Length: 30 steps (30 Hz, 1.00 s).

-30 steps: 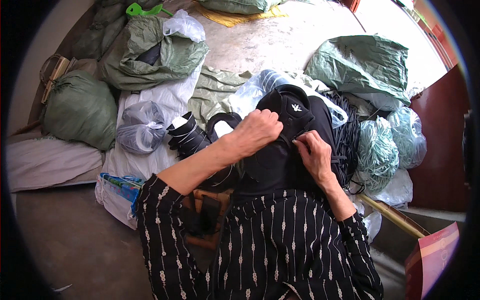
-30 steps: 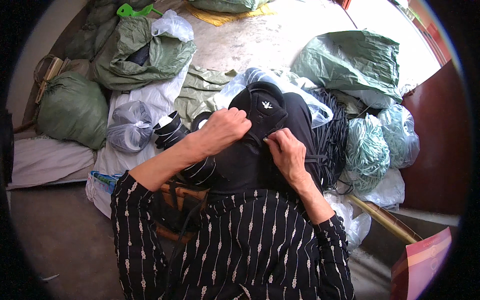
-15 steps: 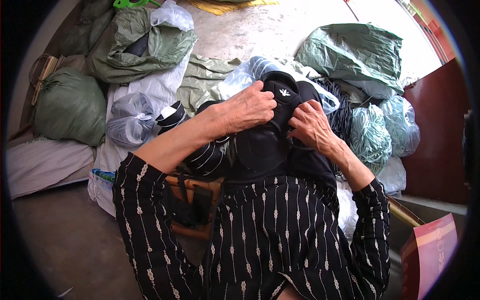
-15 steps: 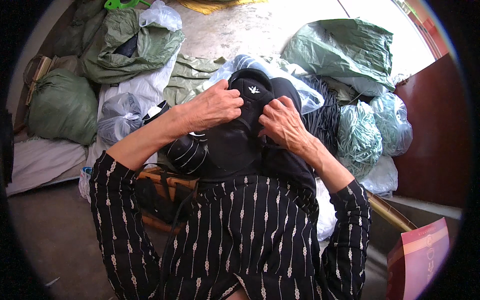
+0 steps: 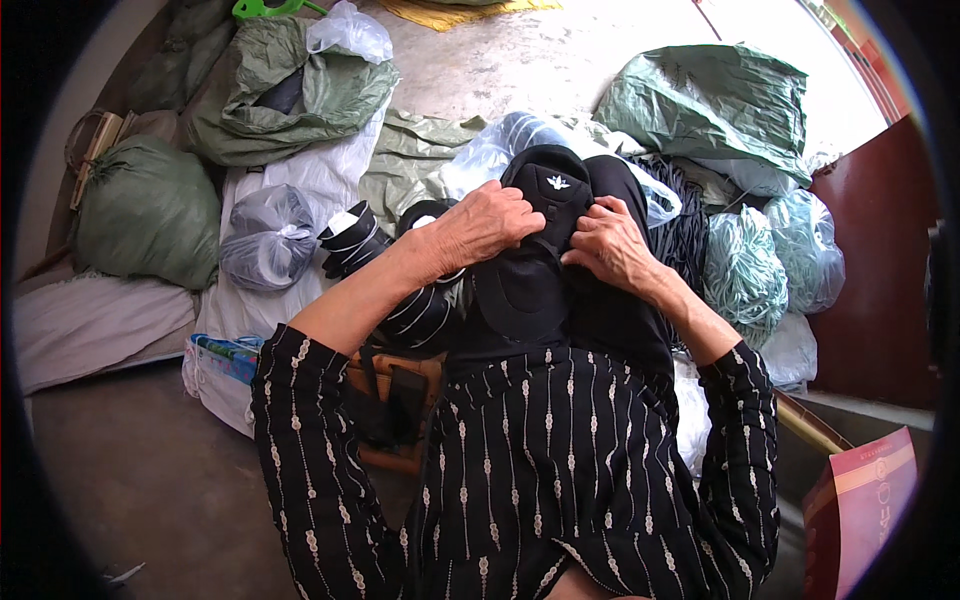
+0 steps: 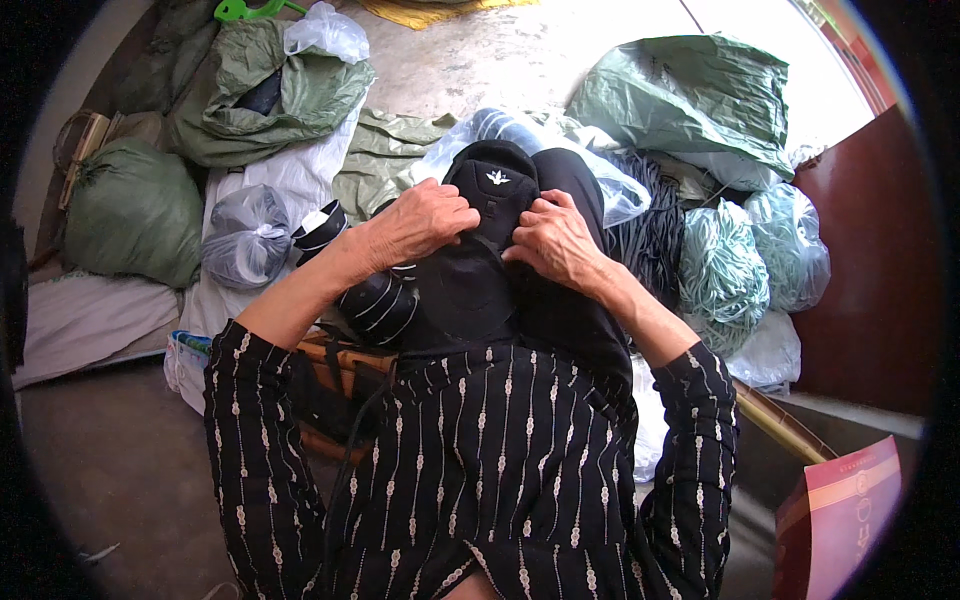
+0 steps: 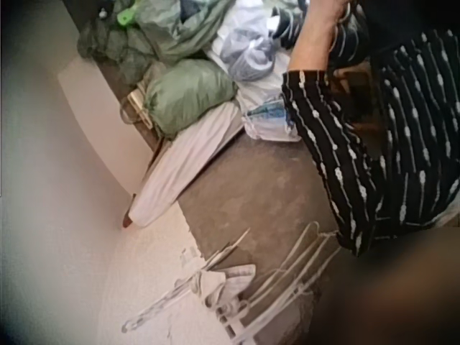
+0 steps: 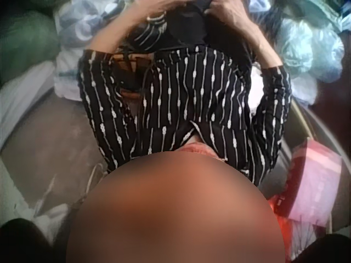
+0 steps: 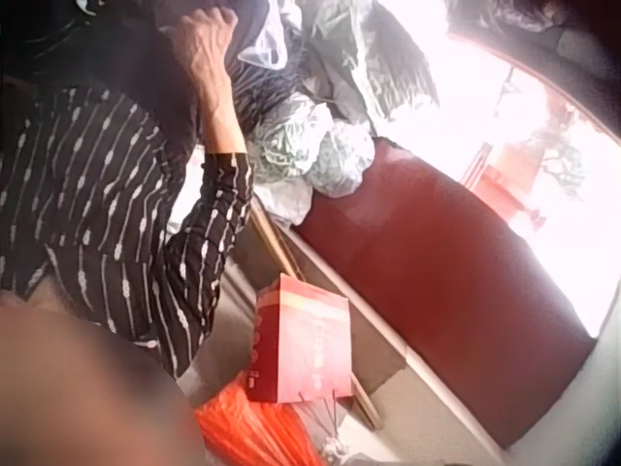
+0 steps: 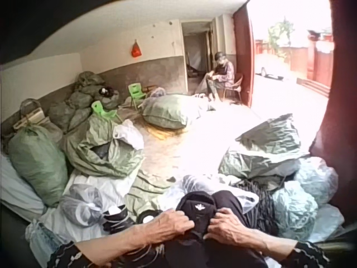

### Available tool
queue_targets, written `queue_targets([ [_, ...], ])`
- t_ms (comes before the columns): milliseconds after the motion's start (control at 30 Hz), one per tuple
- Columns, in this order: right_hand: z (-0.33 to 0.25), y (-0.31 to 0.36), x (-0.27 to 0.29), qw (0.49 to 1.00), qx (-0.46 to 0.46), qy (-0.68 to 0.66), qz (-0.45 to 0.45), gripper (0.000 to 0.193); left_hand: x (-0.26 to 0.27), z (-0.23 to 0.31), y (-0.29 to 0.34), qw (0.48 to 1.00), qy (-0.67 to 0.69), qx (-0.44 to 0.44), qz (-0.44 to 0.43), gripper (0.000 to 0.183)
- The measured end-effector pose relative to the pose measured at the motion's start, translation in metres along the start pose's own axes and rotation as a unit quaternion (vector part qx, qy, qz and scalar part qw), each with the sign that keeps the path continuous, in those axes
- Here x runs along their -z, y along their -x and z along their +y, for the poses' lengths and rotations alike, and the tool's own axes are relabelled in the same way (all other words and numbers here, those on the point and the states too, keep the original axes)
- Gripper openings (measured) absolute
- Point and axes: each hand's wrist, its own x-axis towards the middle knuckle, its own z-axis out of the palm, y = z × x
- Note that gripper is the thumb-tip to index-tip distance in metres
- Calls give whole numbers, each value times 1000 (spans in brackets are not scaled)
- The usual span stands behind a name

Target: The person is threading laces into a black shoe while sitting in a storage or manufacturing area.

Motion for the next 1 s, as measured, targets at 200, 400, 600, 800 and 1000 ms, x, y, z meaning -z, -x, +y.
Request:
queue_targets([
  [200,1,-12,8,973,-113,-148,-138,22,4,2,4,999,-32,-17,-25,4],
  [400,-7,-19,11,942,-210,-253,-71,19,4,-3,-2,1000,6,-11,-17,13],
  [600,139,68,141,886,-270,-324,191,20,0,-4,1,997,63,36,-25,20],
  [800,321,348,316,542,-414,-432,590,12,-3,1,-5,996,62,68,18,27],
  [1000,262,361,145,496,-497,-515,492,19,0,14,-8,994,43,83,55,27],
])
